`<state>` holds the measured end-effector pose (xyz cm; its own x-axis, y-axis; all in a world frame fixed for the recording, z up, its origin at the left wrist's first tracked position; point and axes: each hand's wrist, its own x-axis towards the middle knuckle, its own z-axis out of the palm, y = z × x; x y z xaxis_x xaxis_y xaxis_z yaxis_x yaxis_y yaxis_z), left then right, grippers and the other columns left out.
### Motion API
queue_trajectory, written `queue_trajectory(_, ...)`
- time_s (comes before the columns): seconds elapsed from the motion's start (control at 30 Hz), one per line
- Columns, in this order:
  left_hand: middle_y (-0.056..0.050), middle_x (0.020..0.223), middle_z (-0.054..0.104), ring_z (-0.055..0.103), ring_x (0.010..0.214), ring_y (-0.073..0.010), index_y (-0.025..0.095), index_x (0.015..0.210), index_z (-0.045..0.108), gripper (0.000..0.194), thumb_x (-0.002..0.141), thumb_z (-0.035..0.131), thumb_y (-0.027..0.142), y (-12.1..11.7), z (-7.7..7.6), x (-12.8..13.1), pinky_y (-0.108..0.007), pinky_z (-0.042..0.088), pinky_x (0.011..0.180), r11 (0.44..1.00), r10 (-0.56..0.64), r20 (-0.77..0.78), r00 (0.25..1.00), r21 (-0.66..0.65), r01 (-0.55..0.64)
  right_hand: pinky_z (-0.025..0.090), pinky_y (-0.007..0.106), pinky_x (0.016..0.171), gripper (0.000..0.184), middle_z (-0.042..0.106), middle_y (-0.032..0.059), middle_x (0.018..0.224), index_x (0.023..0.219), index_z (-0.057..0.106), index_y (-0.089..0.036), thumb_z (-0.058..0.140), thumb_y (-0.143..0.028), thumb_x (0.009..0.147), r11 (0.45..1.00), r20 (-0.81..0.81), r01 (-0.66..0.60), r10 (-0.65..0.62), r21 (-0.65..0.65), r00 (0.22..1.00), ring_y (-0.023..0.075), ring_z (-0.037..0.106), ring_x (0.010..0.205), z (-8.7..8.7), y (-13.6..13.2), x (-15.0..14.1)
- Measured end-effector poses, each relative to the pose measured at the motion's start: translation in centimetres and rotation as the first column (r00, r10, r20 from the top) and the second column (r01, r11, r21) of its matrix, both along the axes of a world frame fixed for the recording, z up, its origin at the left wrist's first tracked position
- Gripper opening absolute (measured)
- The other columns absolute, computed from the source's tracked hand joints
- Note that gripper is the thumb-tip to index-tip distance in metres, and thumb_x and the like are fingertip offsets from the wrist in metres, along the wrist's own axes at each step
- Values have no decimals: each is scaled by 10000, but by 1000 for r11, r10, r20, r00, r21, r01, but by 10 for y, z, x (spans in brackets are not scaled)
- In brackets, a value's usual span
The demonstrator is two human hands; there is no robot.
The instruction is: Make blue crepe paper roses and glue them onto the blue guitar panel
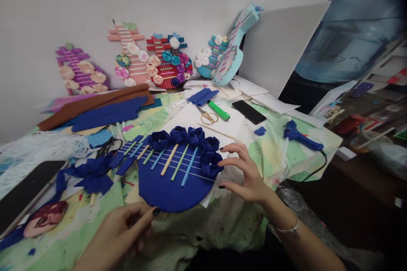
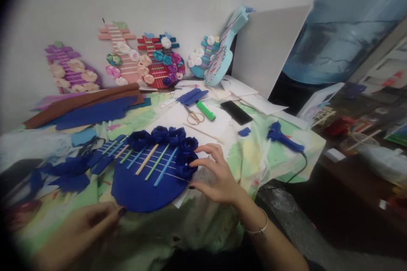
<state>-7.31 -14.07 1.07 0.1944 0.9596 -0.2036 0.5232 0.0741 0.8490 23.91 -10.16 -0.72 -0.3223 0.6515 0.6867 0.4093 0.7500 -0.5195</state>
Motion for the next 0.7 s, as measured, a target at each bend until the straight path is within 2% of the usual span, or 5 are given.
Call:
queue_trajectory(0.07,6,394,545,509,327,-155,239,518,592,356,740,636,514,7,13,0,-241,403,328,956,23,-210,978,290,40,387,488,973,297,533,90,1143,1023,610,-237,717,-315,758,999,79,-9,6,42,997,271,462,1104,5,-2,0)
queue_trajectory(0.17,-18,762,695,644,635,-190,281,865,647,129,775,650,373,23,29,22,-280,527,561,736,-98,-274,957,627,255,412,470,950,220,560,87,1107,995,611,-235,675,-316,801,997,183,-41,30,61,983,262,447,1100,9,-3,-2)
queue_trajectory(0.33,-86,1226,590,425,1230,-255,205,1224,503,397,841,498,101,55,29,68,-466,314,1070,401,-375,-561,738,620,675,398,455,956,155,579,78,1083,961,608,-216,636,-307,838,998,291,-28,11,55,957,242,433,1085,12,1,-5)
queue_trajectory(0.47,-91,1177,589,403,1203,-264,169,1143,511,362,793,506,79,71,23,84,-461,310,1044,383,-417,-624,660,538,751,399,441,934,160,585,80,1052,951,592,-198,642,-294,833,998,304,-32,14,52,953,237,436,1056,9,7,-5)
queue_trajectory(0.7,-52,1068,641,439,1145,-243,195,1008,563,252,784,533,85,76,22,88,-410,335,972,370,-440,-562,700,597,712,396,435,929,90,611,57,1009,940,588,-219,602,-247,856,997,276,-56,40,50,960,228,444,1044,4,11,-7)
